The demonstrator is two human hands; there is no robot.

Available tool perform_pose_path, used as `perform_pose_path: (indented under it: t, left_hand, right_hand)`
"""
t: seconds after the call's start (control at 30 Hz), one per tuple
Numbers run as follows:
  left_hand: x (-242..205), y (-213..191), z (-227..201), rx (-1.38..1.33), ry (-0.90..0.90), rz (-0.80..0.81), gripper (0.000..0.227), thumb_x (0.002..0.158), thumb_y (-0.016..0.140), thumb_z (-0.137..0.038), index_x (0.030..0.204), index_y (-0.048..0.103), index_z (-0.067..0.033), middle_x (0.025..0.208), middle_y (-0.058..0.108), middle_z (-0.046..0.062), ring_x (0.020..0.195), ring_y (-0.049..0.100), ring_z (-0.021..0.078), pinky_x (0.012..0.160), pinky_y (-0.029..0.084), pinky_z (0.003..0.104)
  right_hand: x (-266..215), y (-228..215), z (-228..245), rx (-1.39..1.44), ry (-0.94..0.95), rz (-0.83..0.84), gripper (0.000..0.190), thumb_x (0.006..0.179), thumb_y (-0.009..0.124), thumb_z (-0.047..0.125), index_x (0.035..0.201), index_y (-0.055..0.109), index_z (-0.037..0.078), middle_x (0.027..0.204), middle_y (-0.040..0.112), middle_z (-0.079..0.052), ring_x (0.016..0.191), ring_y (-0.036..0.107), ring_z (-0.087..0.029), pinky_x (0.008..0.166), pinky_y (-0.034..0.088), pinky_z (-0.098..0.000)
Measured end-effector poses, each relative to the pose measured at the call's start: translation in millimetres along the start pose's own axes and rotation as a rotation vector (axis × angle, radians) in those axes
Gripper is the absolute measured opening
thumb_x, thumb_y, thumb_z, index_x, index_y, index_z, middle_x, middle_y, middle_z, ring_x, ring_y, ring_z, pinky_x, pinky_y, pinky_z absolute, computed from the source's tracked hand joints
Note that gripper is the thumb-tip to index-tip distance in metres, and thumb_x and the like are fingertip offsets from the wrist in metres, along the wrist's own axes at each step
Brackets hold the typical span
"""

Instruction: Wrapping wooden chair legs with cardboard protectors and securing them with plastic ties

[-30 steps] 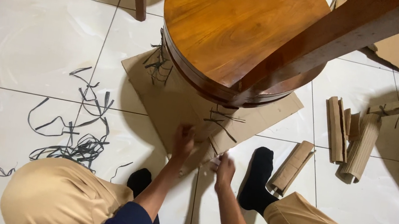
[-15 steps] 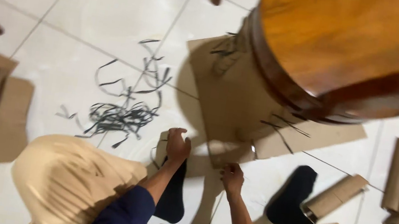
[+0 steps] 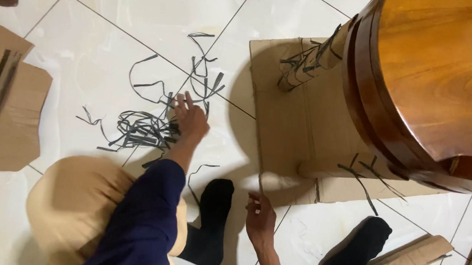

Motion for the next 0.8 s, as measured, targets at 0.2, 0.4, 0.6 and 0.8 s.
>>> perform_pose_path:
  t: [0.2,0.4,0.6,0.8]
  left_hand:
    - [36,48,31,-0.162,-0.058,0.095,0.059,0.089,0.07,-0.016,0.14,0.054,0.0082,0.155,0.042,0.022,0.154,0.017,0.0427,0.12,0.021,0.053]
    - [4,3,-19,-0.486,-0.057,-0.476,0.063,0.086,0.068,-0.001,0.146,0.049,0.0043,0.154,0.048,0.017,0.146,0.039,0.0347,0.126,0.017,0.055]
    - [-144,-36,-116,-0.838,0.312,-0.416,0.063,0.085,0.058,0.001,0.148,0.048,0.0038,0.127,0.053,0.027,0.12,0.052,0.0504,0.097,0.044,0.062]
    - [-247,7,-150,-1.293,0.003,-0.249,0.03,0.095,0.059,-0.012,0.12,0.075,-0.0072,0.114,0.067,0.019,0.113,0.064,0.0417,0.097,0.051,0.048]
  right_hand:
    - [13,-12,-24,-0.025,0.032,-0.014,0.032,0.097,0.055,0.01,0.124,0.07,0.009,0.12,0.072,-0.017,0.097,0.076,-0.029,0.082,0.064,-0.0433]
    - [11,-19,-10,0.09,-0.048,-0.074,0.021,0.096,0.057,0.01,0.113,0.068,0.005,0.101,0.073,-0.008,0.085,0.074,-0.02,0.074,0.06,-0.0325]
    - [19,-30,-4,0.095,-0.095,-0.239,0.023,0.1,0.058,0.012,0.114,0.076,0.009,0.098,0.076,-0.013,0.085,0.077,-0.024,0.077,0.064,-0.0375]
    - [0,-59,16,0.081,-0.106,-0.27,0.033,0.105,0.054,0.028,0.124,0.072,0.007,0.117,0.074,-0.023,0.109,0.07,-0.045,0.094,0.056,-0.0562]
Point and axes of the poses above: each hand's wrist, its own x-axis towards the middle knuckle, its own y-axis out of the palm, z = x × y, the point moved 2 cm from there along x, towards the middle knuckle
